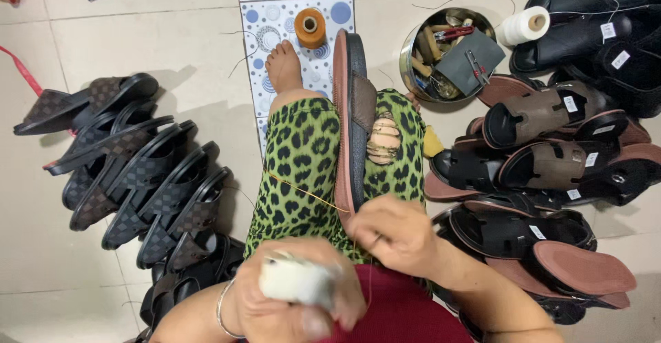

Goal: The person sits on the floor and sews a brown sandal using a needle and thread. They hold the sandal on their lap and repeatedly push the needle through the sole while pulling the thread tight. Another person is visible in the background also working on footwear.

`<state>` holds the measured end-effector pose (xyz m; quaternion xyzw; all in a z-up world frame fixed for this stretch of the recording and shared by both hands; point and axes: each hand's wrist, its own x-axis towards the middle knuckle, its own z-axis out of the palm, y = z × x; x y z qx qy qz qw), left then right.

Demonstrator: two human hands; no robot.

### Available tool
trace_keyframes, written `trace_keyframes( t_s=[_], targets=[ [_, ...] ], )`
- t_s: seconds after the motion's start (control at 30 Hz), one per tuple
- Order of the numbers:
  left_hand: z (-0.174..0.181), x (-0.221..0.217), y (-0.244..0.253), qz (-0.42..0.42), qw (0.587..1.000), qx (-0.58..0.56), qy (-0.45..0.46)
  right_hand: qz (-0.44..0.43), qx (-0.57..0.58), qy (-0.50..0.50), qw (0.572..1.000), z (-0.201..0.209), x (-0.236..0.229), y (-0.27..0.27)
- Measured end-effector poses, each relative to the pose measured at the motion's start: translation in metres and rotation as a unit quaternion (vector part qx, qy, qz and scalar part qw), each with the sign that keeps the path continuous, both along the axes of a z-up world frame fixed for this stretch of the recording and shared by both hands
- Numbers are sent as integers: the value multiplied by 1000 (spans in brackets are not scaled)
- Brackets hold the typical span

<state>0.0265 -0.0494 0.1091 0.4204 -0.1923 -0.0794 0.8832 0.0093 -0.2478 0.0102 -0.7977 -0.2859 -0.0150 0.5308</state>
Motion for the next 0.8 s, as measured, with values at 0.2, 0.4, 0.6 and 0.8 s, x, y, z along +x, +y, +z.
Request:
trace_keyframes(
  t_s=[0.2,0.4,0.6,0.8],
  targets=[
    [-91,-9,36,-80,805,566,157,-521,-202,19,829,-128,32,-343],
    [-108,-13,62,-431,879,176,103,-432,-328,-46,839,-55,0,-279],
    [-128,56,12,221,814,520,-132,111,-160,157,968,18,-12,-42],
    [-142,114,80,56,925,-194,323,79,381,329,861,51,29,11]
  ],
)
